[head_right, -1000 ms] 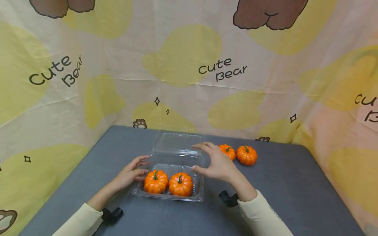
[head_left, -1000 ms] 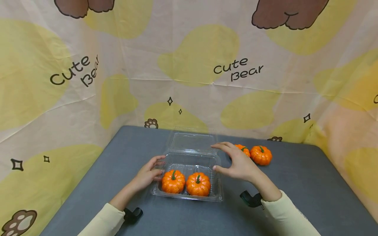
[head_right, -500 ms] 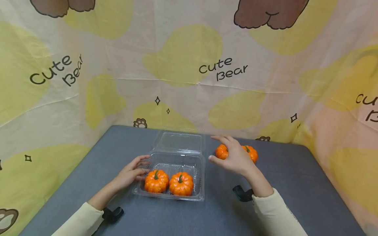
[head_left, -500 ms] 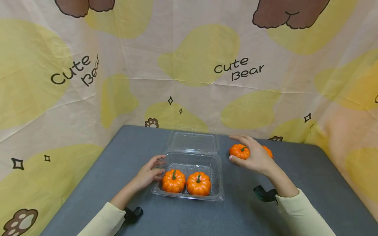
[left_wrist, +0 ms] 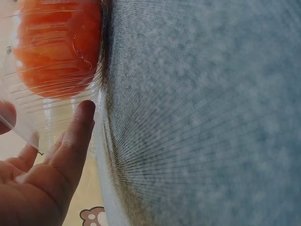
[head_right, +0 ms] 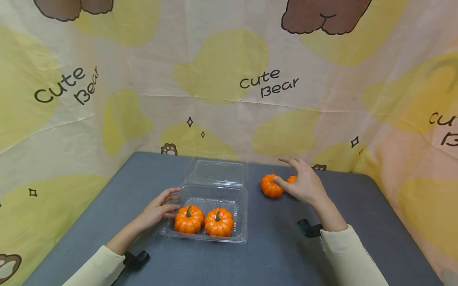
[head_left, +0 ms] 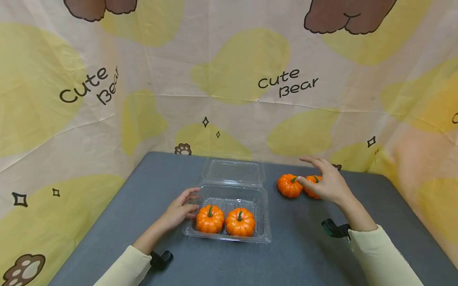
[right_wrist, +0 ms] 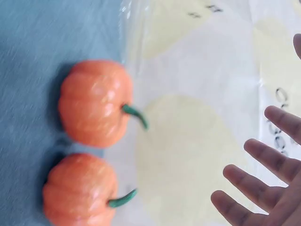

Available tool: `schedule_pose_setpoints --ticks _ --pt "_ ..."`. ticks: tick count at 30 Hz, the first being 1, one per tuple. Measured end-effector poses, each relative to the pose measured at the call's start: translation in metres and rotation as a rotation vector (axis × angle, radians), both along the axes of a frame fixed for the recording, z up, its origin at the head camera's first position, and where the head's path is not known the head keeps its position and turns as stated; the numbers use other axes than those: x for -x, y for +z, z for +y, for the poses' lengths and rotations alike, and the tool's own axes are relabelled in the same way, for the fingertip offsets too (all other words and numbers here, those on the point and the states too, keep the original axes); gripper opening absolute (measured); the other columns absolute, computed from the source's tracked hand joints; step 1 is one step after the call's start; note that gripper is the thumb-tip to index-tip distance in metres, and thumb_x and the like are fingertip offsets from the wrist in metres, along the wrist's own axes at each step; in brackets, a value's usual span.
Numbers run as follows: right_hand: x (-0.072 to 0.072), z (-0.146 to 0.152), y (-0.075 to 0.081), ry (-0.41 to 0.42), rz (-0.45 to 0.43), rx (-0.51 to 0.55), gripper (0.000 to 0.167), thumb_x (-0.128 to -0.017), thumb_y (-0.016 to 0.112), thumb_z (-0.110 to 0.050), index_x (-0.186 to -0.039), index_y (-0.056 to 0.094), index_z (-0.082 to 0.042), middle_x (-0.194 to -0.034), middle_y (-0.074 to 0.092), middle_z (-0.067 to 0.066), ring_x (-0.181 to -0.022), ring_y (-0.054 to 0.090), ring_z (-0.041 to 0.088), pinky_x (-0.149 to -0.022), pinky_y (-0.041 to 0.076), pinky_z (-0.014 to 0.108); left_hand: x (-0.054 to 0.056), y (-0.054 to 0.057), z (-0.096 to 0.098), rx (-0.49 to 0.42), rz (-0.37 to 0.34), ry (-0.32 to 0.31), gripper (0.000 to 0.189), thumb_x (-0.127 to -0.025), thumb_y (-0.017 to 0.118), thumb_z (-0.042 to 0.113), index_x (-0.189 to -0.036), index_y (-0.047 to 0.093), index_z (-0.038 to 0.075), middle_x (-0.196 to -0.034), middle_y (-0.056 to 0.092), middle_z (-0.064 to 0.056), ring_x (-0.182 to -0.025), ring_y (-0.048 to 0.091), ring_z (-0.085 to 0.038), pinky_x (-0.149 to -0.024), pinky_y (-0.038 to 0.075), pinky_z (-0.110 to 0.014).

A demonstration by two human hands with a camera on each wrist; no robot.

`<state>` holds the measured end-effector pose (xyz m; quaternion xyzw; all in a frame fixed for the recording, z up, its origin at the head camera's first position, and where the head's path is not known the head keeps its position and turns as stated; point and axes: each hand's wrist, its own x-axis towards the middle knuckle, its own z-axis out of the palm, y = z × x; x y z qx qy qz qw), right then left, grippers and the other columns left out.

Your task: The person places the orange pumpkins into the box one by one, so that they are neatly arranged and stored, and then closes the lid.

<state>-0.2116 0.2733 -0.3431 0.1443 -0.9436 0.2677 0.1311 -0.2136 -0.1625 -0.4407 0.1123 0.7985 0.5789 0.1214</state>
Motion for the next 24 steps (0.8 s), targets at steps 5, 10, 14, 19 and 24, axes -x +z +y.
schedule_pose_setpoints --ticks 5,10,14,19,24 --pt "0.008 0.014 -0.009 -0.050 0.030 0.042 0.054 -0.087 0.069 -0.036 -0.135 0.054 -0.016 -0.138 0.050 0.018 -0.118 0.049 0.040 -0.087 0.042 0.058 -0.001 -0.001 0.000 -0.012 -0.005 -0.005 0.053 -0.094 0.046 0.001 -0.145 0.034 0.006 -0.144 0.040 -0.030 -0.118 0.055 -0.043 -0.082 0.058 -0.042" --pt "0.015 0.029 -0.023 -0.095 0.034 0.110 0.052 -0.087 0.069 -0.031 -0.134 0.055 -0.015 -0.136 0.051 0.020 -0.115 0.050 0.043 -0.086 0.042 0.060 -0.001 -0.002 0.001 -0.010 0.002 0.000 0.053 -0.093 0.047 0.001 -0.144 0.035 0.005 -0.142 0.042 -0.031 -0.117 0.056 -0.043 -0.081 0.058 -0.042" --pt "0.019 0.040 -0.034 -0.124 -0.004 0.144 0.055 -0.088 0.067 -0.034 -0.136 0.053 -0.012 -0.138 0.047 0.024 -0.116 0.048 0.048 -0.086 0.042 0.065 -0.001 -0.002 0.000 -0.002 0.010 0.011 0.052 -0.092 0.048 0.002 -0.143 0.037 0.005 -0.141 0.044 -0.031 -0.115 0.058 -0.042 -0.080 0.058 -0.042" --pt "0.023 0.052 -0.047 -0.170 -0.094 0.171 0.060 -0.090 0.063 -0.038 -0.140 0.048 -0.008 -0.141 0.042 0.028 -0.121 0.044 0.053 -0.088 0.041 0.067 0.000 -0.001 -0.001 -0.008 0.014 0.003 0.052 -0.093 0.049 0.002 -0.144 0.037 0.004 -0.141 0.044 -0.031 -0.115 0.058 -0.043 -0.080 0.058 -0.043" --pt "0.029 0.062 -0.063 -0.205 -0.173 0.193 0.063 -0.091 0.062 -0.040 -0.143 0.044 -0.007 -0.147 0.037 0.029 -0.123 0.042 0.053 -0.089 0.043 0.065 -0.001 0.000 -0.002 -0.014 0.018 -0.013 0.053 -0.093 0.048 0.002 -0.144 0.035 0.004 -0.142 0.042 -0.032 -0.116 0.056 -0.043 -0.080 0.058 -0.043"
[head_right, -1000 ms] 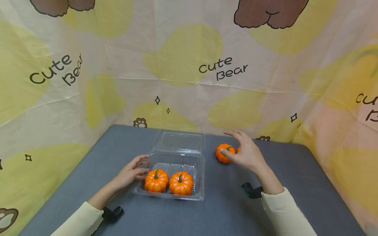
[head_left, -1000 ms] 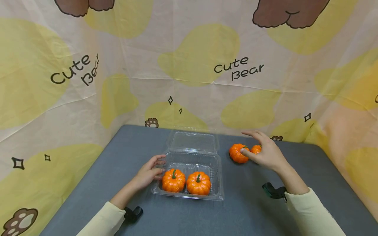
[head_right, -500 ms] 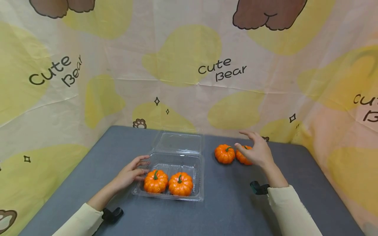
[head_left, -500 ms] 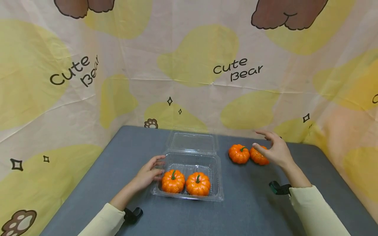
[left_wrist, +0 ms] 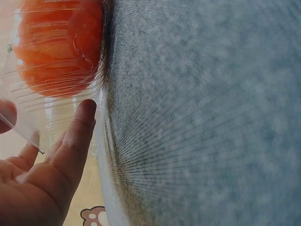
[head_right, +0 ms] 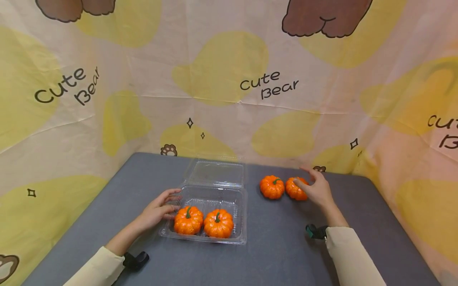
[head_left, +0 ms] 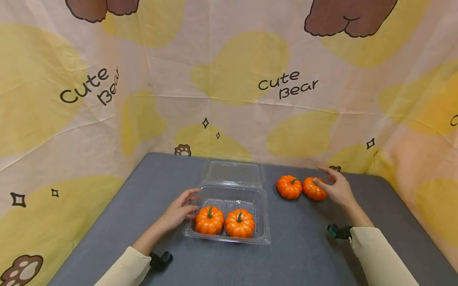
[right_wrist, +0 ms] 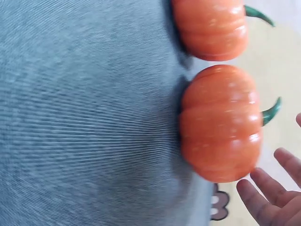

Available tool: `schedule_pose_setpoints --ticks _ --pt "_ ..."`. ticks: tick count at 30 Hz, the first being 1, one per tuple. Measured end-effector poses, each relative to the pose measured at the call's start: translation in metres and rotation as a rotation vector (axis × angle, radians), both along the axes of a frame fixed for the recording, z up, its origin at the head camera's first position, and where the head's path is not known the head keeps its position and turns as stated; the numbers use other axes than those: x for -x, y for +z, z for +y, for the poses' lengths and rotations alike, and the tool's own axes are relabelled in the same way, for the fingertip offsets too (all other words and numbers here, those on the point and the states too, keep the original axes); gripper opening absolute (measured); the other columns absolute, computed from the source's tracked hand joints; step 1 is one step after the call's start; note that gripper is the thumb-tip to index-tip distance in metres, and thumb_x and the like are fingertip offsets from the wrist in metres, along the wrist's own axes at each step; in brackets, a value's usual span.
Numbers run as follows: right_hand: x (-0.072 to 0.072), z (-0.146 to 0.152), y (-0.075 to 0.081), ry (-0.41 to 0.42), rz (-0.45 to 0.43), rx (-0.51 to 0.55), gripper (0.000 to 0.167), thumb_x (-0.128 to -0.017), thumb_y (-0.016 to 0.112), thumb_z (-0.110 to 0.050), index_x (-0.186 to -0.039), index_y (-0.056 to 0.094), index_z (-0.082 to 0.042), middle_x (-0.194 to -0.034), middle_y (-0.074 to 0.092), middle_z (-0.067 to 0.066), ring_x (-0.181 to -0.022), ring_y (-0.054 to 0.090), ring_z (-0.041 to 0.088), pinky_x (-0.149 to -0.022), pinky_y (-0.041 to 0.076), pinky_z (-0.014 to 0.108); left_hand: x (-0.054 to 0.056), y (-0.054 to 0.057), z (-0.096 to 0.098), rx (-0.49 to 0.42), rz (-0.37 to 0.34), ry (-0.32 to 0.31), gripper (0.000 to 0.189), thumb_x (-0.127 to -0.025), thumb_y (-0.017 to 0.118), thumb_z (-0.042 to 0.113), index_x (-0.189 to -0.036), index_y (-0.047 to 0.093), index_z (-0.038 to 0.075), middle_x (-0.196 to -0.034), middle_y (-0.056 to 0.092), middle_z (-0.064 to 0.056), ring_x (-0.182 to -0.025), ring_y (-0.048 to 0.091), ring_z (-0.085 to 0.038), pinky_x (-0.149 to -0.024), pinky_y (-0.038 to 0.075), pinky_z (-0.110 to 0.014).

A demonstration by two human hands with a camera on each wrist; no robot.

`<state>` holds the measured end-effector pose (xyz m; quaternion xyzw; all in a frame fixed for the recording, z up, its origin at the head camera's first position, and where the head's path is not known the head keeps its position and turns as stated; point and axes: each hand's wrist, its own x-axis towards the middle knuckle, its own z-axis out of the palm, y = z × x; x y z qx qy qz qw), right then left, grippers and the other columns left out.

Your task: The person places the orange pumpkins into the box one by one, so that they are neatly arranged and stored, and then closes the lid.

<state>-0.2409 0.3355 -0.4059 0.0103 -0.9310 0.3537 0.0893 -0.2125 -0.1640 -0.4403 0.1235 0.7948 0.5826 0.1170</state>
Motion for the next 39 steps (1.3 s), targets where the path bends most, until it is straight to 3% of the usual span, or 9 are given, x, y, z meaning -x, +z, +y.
schedule_pose_setpoints --ticks 7,16,22,26,39 --pt "0.005 0.005 -0.013 -0.018 -0.068 0.009 0.067 -0.092 0.060 -0.042 -0.146 0.040 -0.008 -0.150 0.033 0.027 -0.123 0.044 0.052 -0.090 0.046 0.062 0.001 0.000 0.002 0.009 -0.010 0.014 0.053 -0.092 0.048 0.002 -0.144 0.037 0.005 -0.141 0.044 -0.031 -0.116 0.057 -0.043 -0.080 0.058 -0.043" --pt "0.009 0.007 -0.024 -0.024 -0.101 0.062 0.067 -0.093 0.059 -0.041 -0.145 0.039 -0.006 -0.147 0.037 0.030 -0.128 0.041 0.053 -0.097 0.041 0.063 0.001 0.000 0.001 0.005 -0.006 0.007 0.053 -0.093 0.048 0.001 -0.144 0.035 0.004 -0.142 0.043 -0.031 -0.116 0.057 -0.043 -0.080 0.058 -0.042" --pt "0.010 0.009 -0.029 -0.032 -0.097 0.078 0.063 -0.092 0.060 -0.038 -0.143 0.043 -0.005 -0.142 0.046 0.027 -0.121 0.048 0.047 -0.089 0.048 0.049 0.001 0.001 0.001 -0.008 -0.001 -0.007 0.053 -0.093 0.048 0.002 -0.144 0.035 0.003 -0.141 0.042 -0.032 -0.116 0.057 -0.043 -0.080 0.058 -0.042" --pt "0.010 0.010 -0.029 -0.027 -0.097 0.068 0.061 -0.092 0.061 -0.037 -0.141 0.046 -0.005 -0.140 0.048 0.026 -0.119 0.050 0.045 -0.085 0.047 0.042 0.001 0.000 0.001 -0.004 0.003 -0.008 0.052 -0.093 0.047 0.002 -0.144 0.035 0.003 -0.141 0.042 -0.032 -0.116 0.056 -0.044 -0.080 0.058 -0.042" --pt "0.007 0.010 -0.031 -0.027 -0.099 0.091 0.061 -0.092 0.061 -0.037 -0.140 0.046 -0.004 -0.142 0.043 0.030 -0.123 0.045 0.049 -0.093 0.045 0.055 0.001 -0.003 0.001 0.006 -0.004 0.023 0.053 -0.093 0.047 0.001 -0.144 0.037 0.005 -0.140 0.044 -0.032 -0.115 0.057 -0.043 -0.080 0.058 -0.043"
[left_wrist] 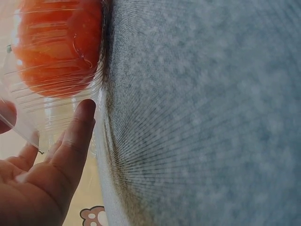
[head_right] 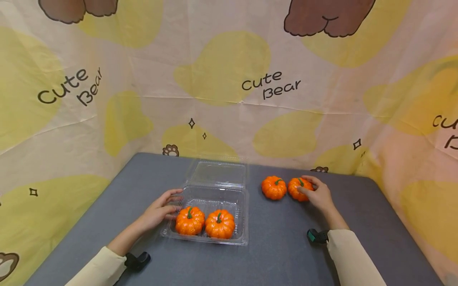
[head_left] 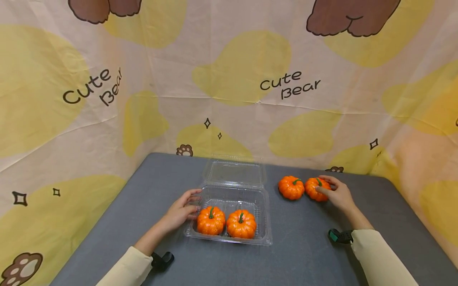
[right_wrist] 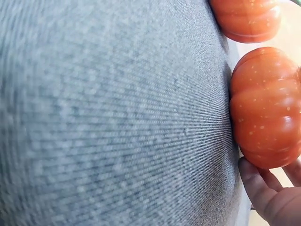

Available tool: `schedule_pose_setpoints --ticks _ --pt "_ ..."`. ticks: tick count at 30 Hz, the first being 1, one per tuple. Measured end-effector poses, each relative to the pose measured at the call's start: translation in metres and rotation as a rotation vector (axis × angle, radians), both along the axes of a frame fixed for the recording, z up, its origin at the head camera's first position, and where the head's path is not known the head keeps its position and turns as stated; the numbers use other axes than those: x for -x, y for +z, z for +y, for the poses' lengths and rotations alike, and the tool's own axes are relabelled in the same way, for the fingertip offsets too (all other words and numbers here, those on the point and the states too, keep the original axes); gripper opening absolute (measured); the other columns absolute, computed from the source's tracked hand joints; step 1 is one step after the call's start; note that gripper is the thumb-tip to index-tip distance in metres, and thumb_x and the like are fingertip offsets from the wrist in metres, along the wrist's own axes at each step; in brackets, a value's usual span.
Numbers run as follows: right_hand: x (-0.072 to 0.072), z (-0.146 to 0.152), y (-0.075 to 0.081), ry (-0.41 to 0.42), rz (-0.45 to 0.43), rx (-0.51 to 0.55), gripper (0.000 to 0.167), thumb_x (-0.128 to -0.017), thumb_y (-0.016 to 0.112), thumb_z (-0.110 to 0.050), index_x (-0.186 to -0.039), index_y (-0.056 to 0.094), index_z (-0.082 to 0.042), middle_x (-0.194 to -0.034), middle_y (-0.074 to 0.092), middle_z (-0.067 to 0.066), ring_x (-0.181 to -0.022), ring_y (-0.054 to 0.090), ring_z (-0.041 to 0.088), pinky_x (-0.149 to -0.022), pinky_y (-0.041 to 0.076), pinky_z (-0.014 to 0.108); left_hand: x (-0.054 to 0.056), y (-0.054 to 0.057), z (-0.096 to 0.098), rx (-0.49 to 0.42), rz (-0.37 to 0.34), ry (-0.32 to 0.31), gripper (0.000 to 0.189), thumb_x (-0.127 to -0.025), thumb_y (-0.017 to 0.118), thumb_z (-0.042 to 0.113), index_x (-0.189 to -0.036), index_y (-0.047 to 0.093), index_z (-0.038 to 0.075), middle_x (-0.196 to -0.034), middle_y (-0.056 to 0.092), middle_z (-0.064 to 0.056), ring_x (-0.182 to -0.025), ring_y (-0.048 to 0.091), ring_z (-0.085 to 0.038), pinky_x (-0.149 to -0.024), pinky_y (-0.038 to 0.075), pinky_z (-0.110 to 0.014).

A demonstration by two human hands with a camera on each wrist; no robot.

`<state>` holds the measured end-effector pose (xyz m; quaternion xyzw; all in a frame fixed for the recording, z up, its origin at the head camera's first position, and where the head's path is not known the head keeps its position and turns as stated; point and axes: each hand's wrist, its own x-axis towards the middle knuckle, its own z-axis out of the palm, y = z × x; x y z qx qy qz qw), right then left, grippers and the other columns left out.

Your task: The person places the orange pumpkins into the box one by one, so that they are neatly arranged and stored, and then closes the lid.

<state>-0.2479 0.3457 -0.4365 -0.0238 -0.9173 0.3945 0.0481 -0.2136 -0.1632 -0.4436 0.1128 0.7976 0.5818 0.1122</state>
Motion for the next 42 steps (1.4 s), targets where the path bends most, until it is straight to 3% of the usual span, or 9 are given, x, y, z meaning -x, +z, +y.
schedule_pose_setpoints --ticks 5,12,19,30,36,38,42 --pt "-0.002 0.002 0.000 -0.021 0.015 0.021 0.060 -0.091 0.062 -0.035 -0.140 0.046 -0.004 -0.143 0.044 0.028 -0.124 0.044 0.049 -0.093 0.045 0.054 0.000 0.000 -0.001 -0.003 0.009 -0.012 0.053 -0.092 0.046 0.000 -0.144 0.035 0.003 -0.141 0.042 -0.033 -0.116 0.057 -0.044 -0.080 0.058 -0.043" --pt "-0.008 0.002 0.004 -0.045 0.045 0.045 0.059 -0.091 0.064 -0.034 -0.140 0.047 -0.005 -0.139 0.047 0.026 -0.121 0.048 0.046 -0.076 0.044 0.021 0.000 0.001 0.001 -0.012 -0.003 -0.003 0.054 -0.092 0.047 0.000 -0.144 0.036 0.004 -0.141 0.042 -0.032 -0.115 0.057 -0.043 -0.080 0.058 -0.042" --pt "-0.016 -0.001 0.011 -0.029 0.072 0.065 0.060 -0.091 0.064 -0.033 -0.141 0.045 -0.005 -0.140 0.045 0.027 -0.121 0.049 0.047 -0.068 0.043 0.009 0.002 -0.002 0.000 -0.018 0.000 -0.010 0.054 -0.092 0.048 0.000 -0.144 0.036 0.004 -0.141 0.043 -0.032 -0.115 0.058 -0.042 -0.080 0.058 -0.043" --pt "-0.025 -0.015 0.029 0.008 0.116 0.075 0.063 -0.090 0.067 -0.033 -0.142 0.044 -0.006 -0.137 0.049 0.024 -0.113 0.053 0.037 -0.068 0.048 0.013 0.002 -0.002 0.000 -0.012 0.041 -0.031 0.053 -0.091 0.046 0.003 -0.143 0.036 0.002 -0.138 0.043 -0.034 -0.111 0.059 -0.040 -0.077 0.059 -0.042" --pt "-0.027 -0.022 0.039 0.043 0.136 0.085 0.061 -0.089 0.068 -0.031 -0.141 0.046 -0.008 -0.132 0.054 0.024 -0.095 0.053 -0.003 -0.069 0.050 0.015 0.002 -0.001 -0.001 -0.009 -0.012 -0.018 0.054 -0.093 0.045 0.000 -0.145 0.034 0.005 -0.143 0.041 -0.031 -0.118 0.055 -0.044 -0.082 0.058 -0.043" --pt "-0.027 -0.026 0.042 0.058 0.138 0.098 0.061 -0.089 0.069 -0.030 -0.141 0.047 -0.008 -0.132 0.054 0.024 -0.091 0.050 -0.010 -0.070 0.050 0.015 0.002 0.000 -0.001 -0.010 -0.018 -0.019 0.054 -0.093 0.045 0.000 -0.145 0.034 0.005 -0.143 0.041 -0.031 -0.118 0.054 -0.043 -0.082 0.058 -0.042" --pt "-0.030 -0.035 0.051 0.086 0.133 0.102 0.061 -0.089 0.068 -0.030 -0.141 0.046 -0.009 -0.135 0.052 0.023 -0.096 0.052 -0.001 -0.071 0.051 0.016 0.001 0.002 0.000 -0.019 -0.017 -0.020 0.054 -0.093 0.046 0.000 -0.145 0.034 0.004 -0.143 0.041 -0.031 -0.118 0.055 -0.043 -0.081 0.058 -0.042"
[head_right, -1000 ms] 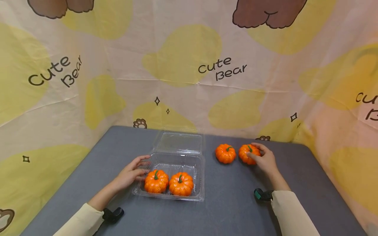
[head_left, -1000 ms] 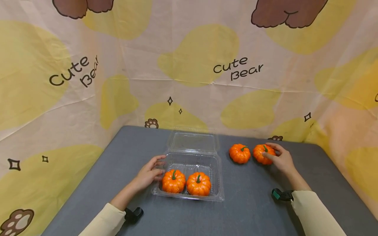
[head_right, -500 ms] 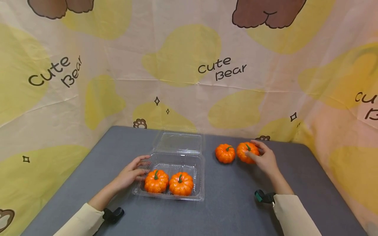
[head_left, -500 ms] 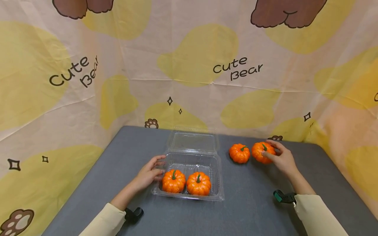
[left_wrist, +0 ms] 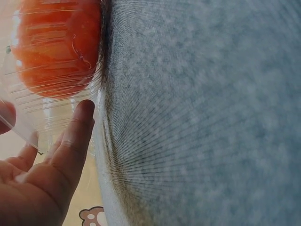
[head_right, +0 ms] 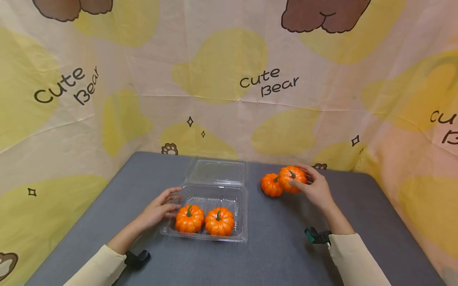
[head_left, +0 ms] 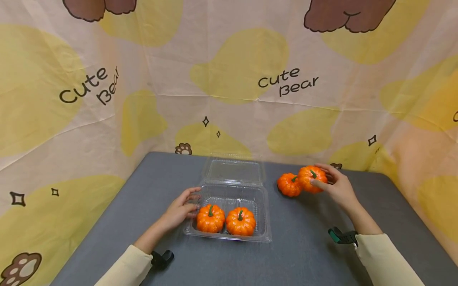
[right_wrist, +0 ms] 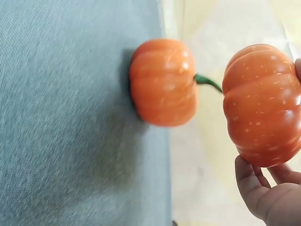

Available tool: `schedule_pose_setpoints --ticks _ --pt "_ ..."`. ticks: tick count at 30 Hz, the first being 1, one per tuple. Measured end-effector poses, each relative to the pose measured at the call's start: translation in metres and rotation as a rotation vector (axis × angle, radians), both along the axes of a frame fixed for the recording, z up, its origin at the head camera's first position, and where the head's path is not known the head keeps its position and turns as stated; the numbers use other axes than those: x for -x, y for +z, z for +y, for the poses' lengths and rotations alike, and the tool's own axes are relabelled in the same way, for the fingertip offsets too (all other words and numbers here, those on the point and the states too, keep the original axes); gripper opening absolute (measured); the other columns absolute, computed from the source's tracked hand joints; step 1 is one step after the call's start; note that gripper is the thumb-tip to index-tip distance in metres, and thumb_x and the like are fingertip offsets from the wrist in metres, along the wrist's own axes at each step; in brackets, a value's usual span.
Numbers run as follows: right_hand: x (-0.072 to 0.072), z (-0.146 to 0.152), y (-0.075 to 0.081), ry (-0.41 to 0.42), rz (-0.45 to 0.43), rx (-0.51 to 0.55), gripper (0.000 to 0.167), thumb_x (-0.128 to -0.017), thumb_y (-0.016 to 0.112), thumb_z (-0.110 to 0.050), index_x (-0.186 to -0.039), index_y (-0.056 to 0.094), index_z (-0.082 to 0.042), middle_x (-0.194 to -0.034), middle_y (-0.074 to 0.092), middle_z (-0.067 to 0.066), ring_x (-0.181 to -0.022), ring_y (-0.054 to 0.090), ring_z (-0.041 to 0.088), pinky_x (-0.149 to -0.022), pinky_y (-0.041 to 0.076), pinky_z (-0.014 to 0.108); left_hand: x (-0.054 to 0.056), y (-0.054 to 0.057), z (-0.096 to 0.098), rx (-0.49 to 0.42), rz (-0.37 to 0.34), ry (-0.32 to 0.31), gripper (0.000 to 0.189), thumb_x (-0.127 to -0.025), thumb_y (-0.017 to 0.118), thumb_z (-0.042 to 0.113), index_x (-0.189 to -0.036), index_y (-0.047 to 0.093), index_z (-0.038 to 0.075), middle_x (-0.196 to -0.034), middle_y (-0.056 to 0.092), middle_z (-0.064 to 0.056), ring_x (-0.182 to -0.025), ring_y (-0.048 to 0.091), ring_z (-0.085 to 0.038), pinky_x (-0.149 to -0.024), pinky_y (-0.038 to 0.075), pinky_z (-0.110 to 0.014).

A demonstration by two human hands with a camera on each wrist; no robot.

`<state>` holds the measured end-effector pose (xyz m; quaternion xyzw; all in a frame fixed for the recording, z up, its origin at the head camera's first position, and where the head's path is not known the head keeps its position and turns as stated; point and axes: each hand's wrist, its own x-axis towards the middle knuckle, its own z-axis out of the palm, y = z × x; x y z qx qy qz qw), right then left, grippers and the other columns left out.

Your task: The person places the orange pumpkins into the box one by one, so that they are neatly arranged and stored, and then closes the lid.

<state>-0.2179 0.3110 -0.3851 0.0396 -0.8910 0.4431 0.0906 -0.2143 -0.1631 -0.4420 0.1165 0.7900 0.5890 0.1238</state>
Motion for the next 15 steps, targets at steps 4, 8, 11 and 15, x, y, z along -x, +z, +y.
schedule_pose_setpoints --ticks 4,8,11,15 --pt "-0.001 -0.010 0.008 0.030 -0.009 0.018 0.062 -0.089 0.068 -0.028 -0.142 0.044 -0.008 -0.137 0.050 0.022 -0.102 0.054 0.013 -0.072 0.052 0.017 0.000 0.001 0.000 -0.006 0.012 -0.011 0.054 -0.093 0.045 0.001 -0.146 0.032 0.003 -0.143 0.040 -0.033 -0.117 0.055 -0.043 -0.081 0.058 -0.043" --pt "0.000 -0.020 0.012 0.061 -0.014 0.046 0.062 -0.088 0.070 -0.027 -0.142 0.045 -0.010 -0.140 0.048 0.019 -0.103 0.054 0.009 -0.074 0.052 0.017 0.000 0.000 -0.001 -0.008 0.010 -0.015 0.054 -0.094 0.046 0.001 -0.146 0.032 0.003 -0.143 0.039 -0.033 -0.118 0.054 -0.044 -0.081 0.058 -0.043" --pt "0.001 -0.027 0.015 0.087 -0.014 0.071 0.061 -0.087 0.071 -0.027 -0.141 0.046 -0.012 -0.141 0.048 0.017 -0.103 0.053 0.006 -0.075 0.053 0.018 0.000 0.000 -0.001 -0.009 0.008 -0.015 0.054 -0.094 0.046 0.001 -0.146 0.032 0.003 -0.143 0.039 -0.032 -0.119 0.054 -0.044 -0.082 0.057 -0.043" --pt "0.002 -0.039 0.019 0.121 -0.009 0.094 0.060 -0.086 0.072 -0.026 -0.140 0.048 -0.013 -0.141 0.049 0.014 -0.109 0.054 0.014 -0.076 0.054 0.020 0.000 0.001 0.000 -0.006 0.008 -0.010 0.054 -0.094 0.046 0.001 -0.146 0.033 0.004 -0.143 0.040 -0.032 -0.118 0.054 -0.044 -0.082 0.057 -0.043"
